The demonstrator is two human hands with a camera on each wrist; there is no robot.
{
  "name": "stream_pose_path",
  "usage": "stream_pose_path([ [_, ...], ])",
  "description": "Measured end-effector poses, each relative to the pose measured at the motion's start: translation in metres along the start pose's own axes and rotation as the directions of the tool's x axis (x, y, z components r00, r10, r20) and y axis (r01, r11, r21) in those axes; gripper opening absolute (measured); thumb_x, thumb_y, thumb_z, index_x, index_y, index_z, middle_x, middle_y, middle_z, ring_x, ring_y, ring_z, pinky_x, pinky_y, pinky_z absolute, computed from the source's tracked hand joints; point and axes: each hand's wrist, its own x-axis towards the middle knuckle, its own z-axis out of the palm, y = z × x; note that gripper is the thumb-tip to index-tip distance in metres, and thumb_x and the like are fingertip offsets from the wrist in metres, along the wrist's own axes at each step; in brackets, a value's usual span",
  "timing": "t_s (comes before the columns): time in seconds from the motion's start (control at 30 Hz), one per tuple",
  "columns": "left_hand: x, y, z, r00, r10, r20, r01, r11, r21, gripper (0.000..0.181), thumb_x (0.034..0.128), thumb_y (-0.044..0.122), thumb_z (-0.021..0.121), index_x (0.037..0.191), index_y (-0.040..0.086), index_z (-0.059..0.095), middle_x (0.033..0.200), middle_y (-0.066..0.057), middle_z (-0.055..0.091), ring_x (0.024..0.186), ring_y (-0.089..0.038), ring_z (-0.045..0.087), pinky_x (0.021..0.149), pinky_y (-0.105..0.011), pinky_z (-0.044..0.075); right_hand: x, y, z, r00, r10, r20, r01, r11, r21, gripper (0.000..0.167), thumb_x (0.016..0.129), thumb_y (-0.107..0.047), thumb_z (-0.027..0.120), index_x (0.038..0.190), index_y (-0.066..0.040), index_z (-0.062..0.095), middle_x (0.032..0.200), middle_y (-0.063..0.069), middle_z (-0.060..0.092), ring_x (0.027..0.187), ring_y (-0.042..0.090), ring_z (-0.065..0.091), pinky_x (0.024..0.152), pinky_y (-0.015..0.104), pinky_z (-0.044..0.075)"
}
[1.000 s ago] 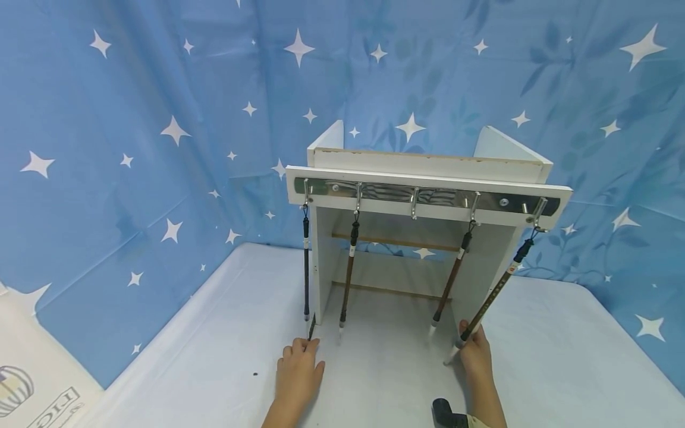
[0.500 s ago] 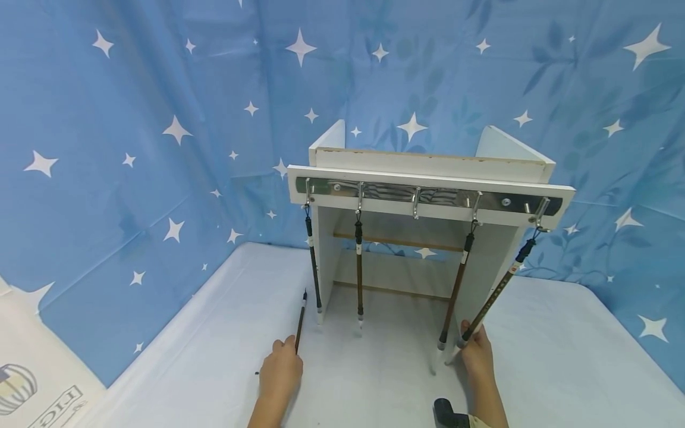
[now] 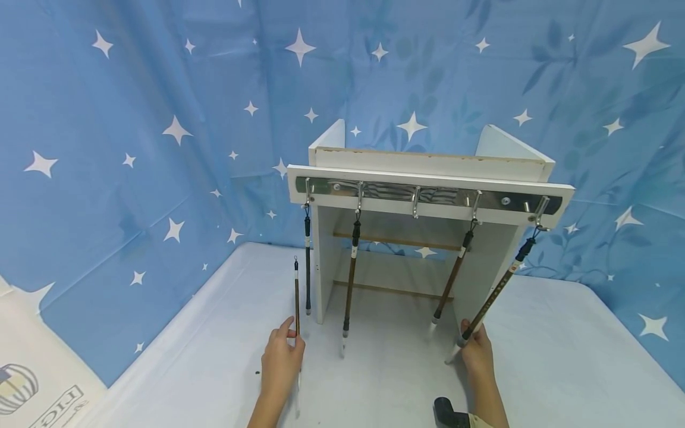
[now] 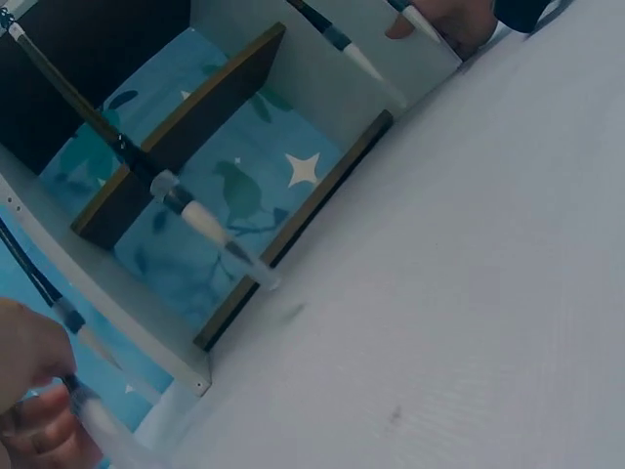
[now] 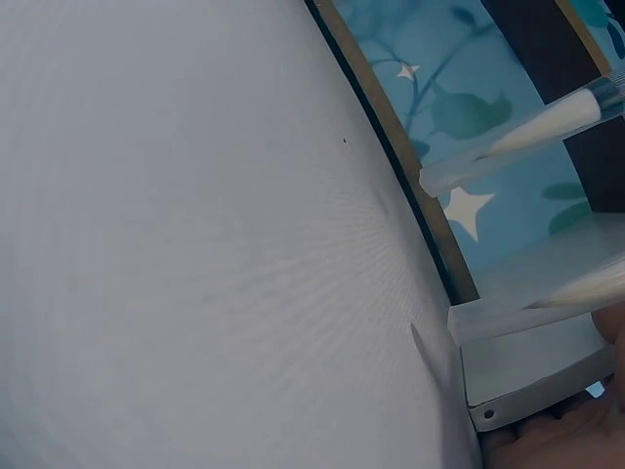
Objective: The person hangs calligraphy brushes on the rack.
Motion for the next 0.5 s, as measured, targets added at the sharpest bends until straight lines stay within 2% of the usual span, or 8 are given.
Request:
stream_pose_path([
  [0.27,-0.001,0.010,-0.004,0.999,-0.026,-0.038,0.020,0.986,-0.164,0.039,0.0842,0.004,0.055,0.124,0.005,0.054,0.096,-0.009,0.058,0.067,-0.012,0.059,0.049,-0.017,0.045,0.001,0.001,-0.002,1.000,0.002,-0.006,-0.002,1.000,0.000,0.070,0.094,-0.049,0.032,0.147,-0.008,0.008,0.148,0.025,0.010,0.136,0.046,0.007,0.108,0.062,0.011],
  [0.37,0.000,0.015,-0.009,0.996,-0.032,-0.086,0.010,0.969,-0.248,0.040,0.0852,0.004,0.055,0.125,0.007,0.053,0.097,-0.009,0.058,0.069,-0.013,0.058,0.050,-0.017,0.047,0.001,0.002,-0.002,1.000,0.003,-0.004,-0.003,1.000,0.008,0.071,0.094,-0.049,0.032,0.147,-0.009,0.008,0.149,0.025,0.010,0.136,0.046,0.007,0.108,0.062,0.011],
  [0.5,0.001,0.022,-0.018,0.985,-0.006,-0.172,-0.050,0.946,-0.321,0.041,0.0854,0.002,0.056,0.126,0.008,0.052,0.097,-0.009,0.057,0.071,-0.010,0.057,0.052,-0.018,0.049,0.001,0.002,0.001,1.000,-0.001,-0.002,0.001,1.000,0.002,0.070,0.094,-0.048,0.033,0.147,-0.009,0.009,0.149,0.025,0.012,0.136,0.046,0.008,0.108,0.062,0.012],
])
